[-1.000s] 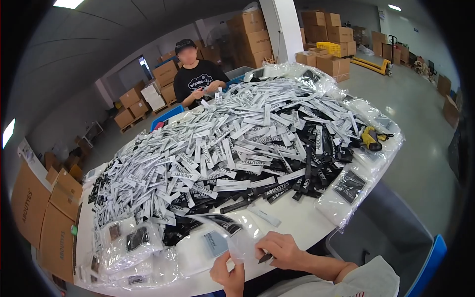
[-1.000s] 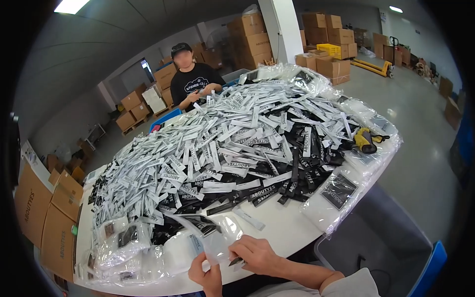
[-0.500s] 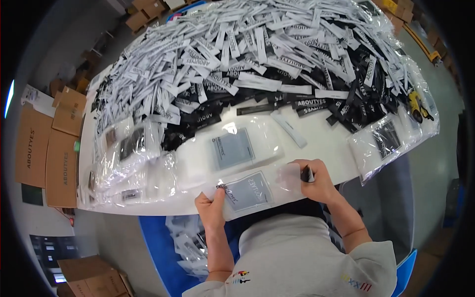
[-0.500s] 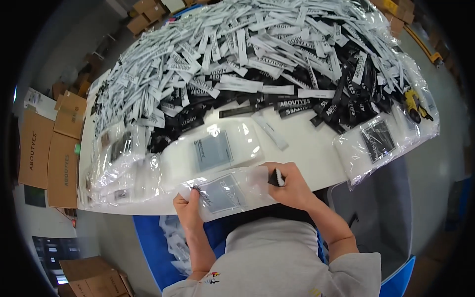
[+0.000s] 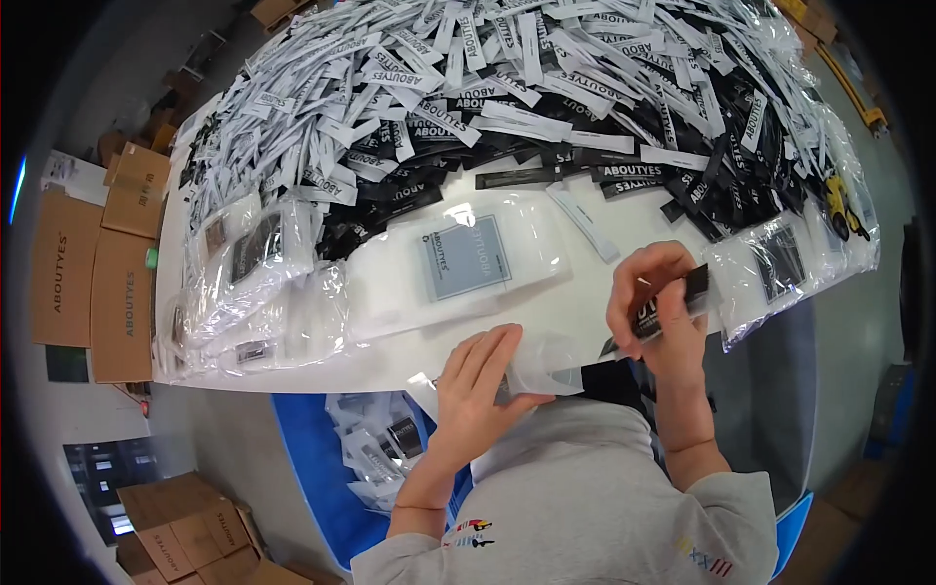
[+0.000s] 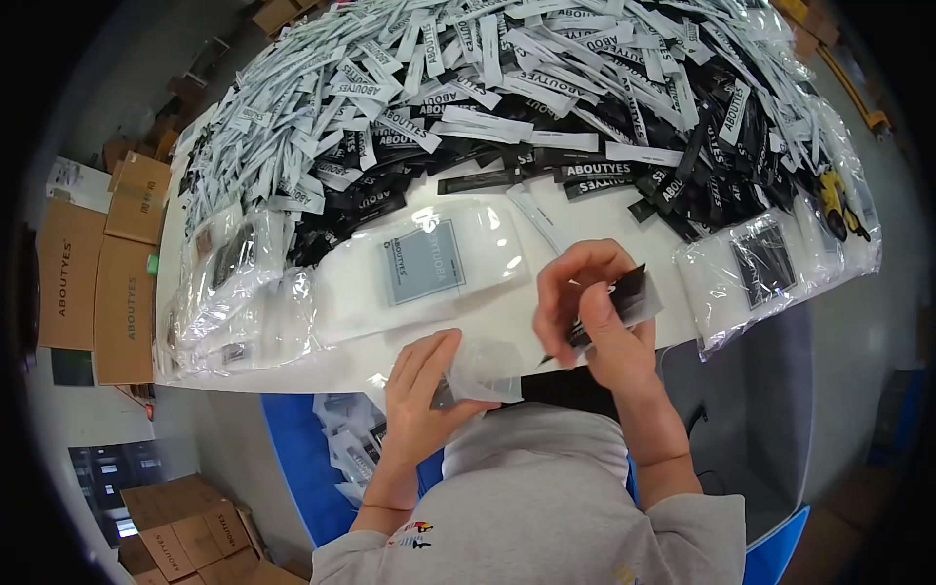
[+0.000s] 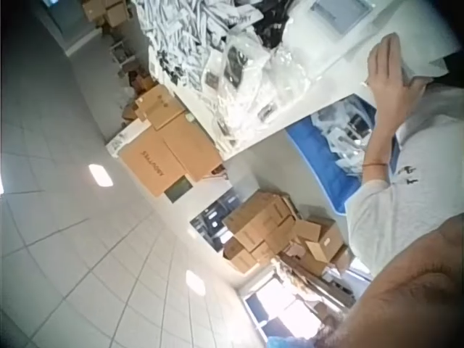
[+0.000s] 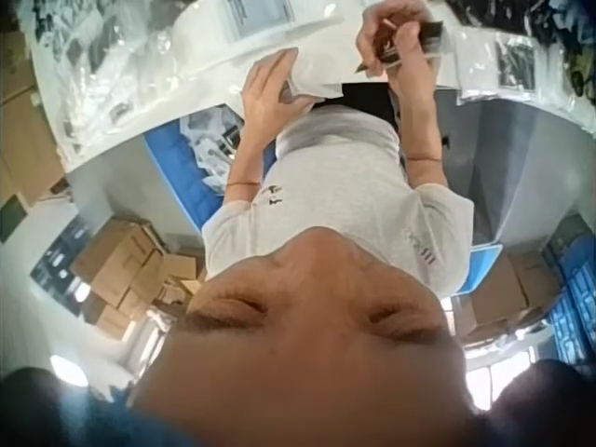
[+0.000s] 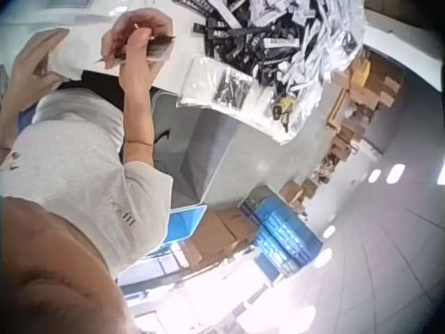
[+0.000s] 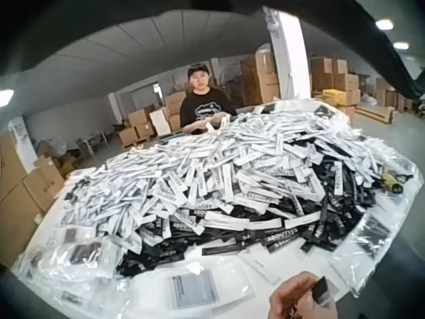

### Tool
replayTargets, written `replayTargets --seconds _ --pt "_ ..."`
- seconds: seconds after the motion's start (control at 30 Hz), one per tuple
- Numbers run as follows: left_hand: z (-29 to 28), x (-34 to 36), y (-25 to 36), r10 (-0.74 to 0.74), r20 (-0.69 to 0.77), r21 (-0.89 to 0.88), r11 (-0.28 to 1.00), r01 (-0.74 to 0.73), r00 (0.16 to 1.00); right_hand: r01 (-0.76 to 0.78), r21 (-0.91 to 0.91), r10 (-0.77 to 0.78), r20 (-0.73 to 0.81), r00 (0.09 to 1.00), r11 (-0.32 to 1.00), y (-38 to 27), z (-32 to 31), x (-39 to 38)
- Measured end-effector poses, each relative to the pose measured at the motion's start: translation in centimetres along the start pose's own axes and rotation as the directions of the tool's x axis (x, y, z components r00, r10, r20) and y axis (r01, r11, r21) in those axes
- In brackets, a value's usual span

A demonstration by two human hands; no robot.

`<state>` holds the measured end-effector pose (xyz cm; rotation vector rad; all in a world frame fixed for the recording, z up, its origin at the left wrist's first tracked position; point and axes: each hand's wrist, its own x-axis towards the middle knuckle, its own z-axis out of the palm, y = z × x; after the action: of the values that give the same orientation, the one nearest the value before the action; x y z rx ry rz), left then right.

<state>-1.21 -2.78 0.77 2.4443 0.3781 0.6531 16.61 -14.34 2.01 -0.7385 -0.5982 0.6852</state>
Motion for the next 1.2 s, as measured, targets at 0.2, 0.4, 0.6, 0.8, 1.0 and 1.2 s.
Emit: replayTargets --seconds 0.2,0.4,0.6,0.8,1.0,1.2 --pt "1.4 -0.3 -0.2 -0.092 -0.040 -0.147 0.985 0.086 0.995 0.086 -0.185 -0.078 0.050 0.996 0.979 4.4 1.2 -0.5" --pt "1.1 -0.7 -1.1 -0.096 0.009 -0.143 0.985 0.097 0.995 0.048 -0.321 -0.053 -0.009 0.999 0.946 5.5 -1.1 -1.5" --pt "1.0 -0.8 -1.6 -0.111 -0.032 -0.123 0.987 0.106 0.993 0.047 -0.241 -0.058 -0.040 0.998 0.969 5.4 -2.0 -1.1" --pt "1.1 -0.7 -1.5 -0.089 0.014 -0.178 0.980 0.090 0.996 -0.087 -0.548 0.185 0.127 0.975 0.832 4.6 -1.1 -2.3" --pt "1.2 -0.9 -1.3 -0.085 -0.041 -0.040 0.996 0.084 0.996 0.006 -0.465 0.094 0.192 0.977 0.885 4.5 -1.0 -1.8" --pt "1.5 -1.2 -2.0 0.059 -0.072 0.128 0.991 -0.050 0.996 -0.519 -0.633 0.736 0.121 0.666 0.574 2.1 -0.5 -1.4"
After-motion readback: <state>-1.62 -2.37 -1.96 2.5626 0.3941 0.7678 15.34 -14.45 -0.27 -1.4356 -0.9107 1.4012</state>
